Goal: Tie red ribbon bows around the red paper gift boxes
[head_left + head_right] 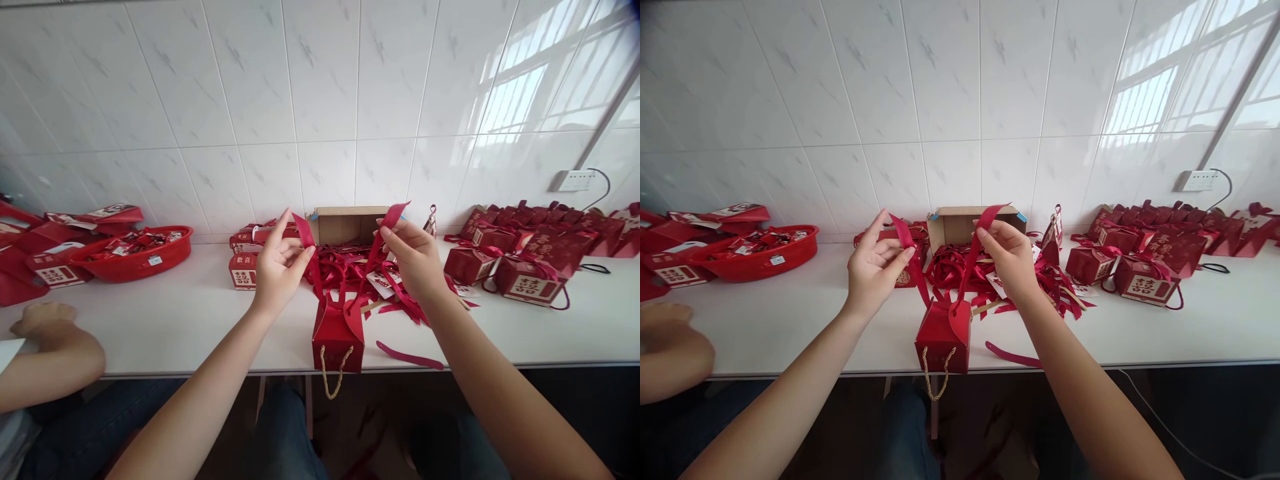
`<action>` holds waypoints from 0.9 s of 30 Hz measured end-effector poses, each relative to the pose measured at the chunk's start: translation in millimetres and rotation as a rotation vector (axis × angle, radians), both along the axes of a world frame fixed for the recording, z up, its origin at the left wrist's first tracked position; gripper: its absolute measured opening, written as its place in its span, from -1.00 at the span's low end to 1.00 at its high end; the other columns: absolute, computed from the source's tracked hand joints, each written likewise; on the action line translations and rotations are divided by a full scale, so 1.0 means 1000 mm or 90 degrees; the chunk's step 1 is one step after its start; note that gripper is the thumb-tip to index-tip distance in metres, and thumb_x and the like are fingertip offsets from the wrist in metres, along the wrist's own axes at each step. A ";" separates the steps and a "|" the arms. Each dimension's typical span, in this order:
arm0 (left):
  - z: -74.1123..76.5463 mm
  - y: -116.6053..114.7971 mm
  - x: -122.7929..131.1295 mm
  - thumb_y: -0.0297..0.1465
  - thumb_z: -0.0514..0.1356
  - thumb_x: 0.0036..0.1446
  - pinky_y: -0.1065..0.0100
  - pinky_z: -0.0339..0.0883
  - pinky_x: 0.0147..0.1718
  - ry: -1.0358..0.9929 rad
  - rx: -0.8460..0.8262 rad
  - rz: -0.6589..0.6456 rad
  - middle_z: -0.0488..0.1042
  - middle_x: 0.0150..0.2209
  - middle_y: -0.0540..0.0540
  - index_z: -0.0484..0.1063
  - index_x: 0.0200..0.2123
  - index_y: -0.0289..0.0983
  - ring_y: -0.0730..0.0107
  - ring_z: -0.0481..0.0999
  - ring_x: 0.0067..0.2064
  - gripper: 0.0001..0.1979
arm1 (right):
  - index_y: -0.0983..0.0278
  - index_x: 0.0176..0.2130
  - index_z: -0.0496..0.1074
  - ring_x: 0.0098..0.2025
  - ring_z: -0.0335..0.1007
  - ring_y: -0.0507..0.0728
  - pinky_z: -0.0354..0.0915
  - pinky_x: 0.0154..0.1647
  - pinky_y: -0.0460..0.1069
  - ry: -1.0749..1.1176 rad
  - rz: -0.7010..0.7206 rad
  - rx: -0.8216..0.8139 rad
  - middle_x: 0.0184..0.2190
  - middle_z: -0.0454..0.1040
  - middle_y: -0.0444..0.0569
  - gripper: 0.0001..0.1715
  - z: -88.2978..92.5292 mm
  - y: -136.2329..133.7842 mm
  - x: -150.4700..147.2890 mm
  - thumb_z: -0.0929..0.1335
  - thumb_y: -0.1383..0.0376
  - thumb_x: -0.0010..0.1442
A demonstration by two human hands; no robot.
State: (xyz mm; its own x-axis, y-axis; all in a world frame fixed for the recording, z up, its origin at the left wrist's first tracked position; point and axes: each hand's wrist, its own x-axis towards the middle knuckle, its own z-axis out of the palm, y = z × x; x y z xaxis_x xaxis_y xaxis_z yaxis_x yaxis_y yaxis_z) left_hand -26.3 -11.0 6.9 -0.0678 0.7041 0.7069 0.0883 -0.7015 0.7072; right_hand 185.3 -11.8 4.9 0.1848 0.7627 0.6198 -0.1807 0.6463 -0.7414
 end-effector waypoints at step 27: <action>0.029 0.003 0.011 -0.32 0.41 -0.09 0.33 0.45 -0.19 -0.097 -0.025 -0.049 0.60 -0.32 -0.09 0.52 -0.31 -0.29 0.30 0.58 -0.22 -0.74 | 0.13 -0.31 0.59 -0.30 0.42 0.06 0.37 -0.25 -0.01 -0.048 0.050 -0.018 -0.33 0.57 -0.12 -0.76 0.002 -0.005 -0.014 0.43 0.06 0.08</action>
